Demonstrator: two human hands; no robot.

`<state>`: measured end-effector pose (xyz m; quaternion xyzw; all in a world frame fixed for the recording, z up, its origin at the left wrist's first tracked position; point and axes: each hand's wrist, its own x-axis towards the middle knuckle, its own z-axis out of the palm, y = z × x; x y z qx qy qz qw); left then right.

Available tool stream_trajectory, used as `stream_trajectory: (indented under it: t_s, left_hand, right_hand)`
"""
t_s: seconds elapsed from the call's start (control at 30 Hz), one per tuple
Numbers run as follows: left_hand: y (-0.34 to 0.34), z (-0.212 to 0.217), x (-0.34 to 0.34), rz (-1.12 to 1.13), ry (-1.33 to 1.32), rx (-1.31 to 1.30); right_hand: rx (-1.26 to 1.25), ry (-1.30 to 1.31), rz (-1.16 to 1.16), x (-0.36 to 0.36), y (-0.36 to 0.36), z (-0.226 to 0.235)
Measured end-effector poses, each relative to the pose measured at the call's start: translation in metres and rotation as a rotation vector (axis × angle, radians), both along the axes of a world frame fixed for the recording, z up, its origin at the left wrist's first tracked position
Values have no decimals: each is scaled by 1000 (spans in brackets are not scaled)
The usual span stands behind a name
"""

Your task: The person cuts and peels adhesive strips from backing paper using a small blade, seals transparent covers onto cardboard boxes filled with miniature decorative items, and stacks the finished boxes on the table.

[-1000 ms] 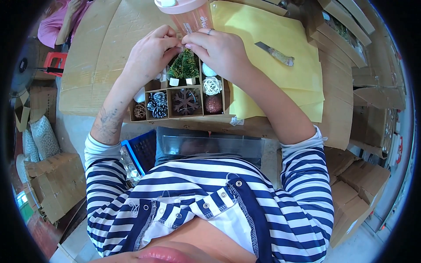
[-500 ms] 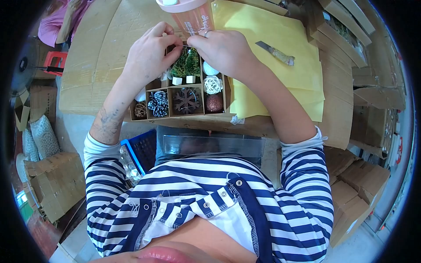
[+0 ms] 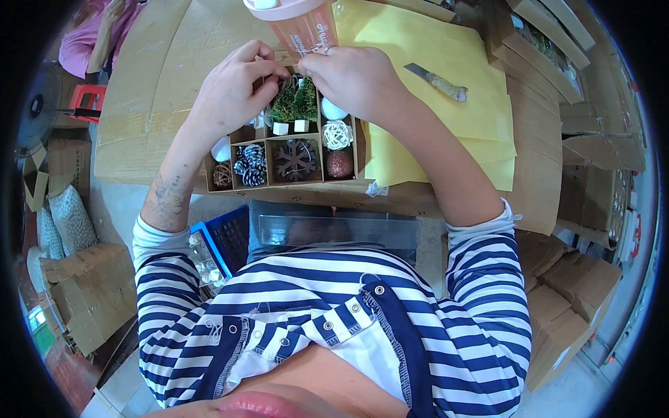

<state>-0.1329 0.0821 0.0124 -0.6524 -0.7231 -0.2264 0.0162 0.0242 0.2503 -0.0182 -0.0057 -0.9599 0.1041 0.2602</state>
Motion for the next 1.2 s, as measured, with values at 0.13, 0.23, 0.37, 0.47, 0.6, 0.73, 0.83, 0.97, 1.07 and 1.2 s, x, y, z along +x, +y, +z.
stream_trajectory:
  t_s: [0.13,0.23,0.37,0.47,0.6,0.73,0.83,0.97,1.07,1.2]
  left_hand:
    - [-6,5,2,-11,-34,-2]
    - [-12,10,2,-25,-47,-69]
    - [-14,11,5,-55,-7,-27]
    - [-12,14,12,3,-150,-111]
    - [-12,15,13,43,-247,-184]
    - [-19,32,22,-65,-156,-272]
    - [-24,21,24,-108,-7,-140]
    - [-25,23,25,-75,-6,-180]
    - [-30,16,29,-4,-36,-156]
    - [-36,10,30,27,77,75]
  right_hand:
    - [-11,-97,-35,4,-2,5]
    - [-54,-102,-36,4,-3,8]
    - [-119,-100,-16,4,-5,13]
    - [-131,-92,-12,4,-10,13]
    - [-78,-146,-59,4,-18,12]
    - [-47,-81,-74,4,-20,11]
    - [-21,-102,-56,4,-18,9]
    - [-117,-246,-48,8,-17,22]
    - [-249,-339,33,16,-8,30]
    - [-338,-333,101,21,-7,32]
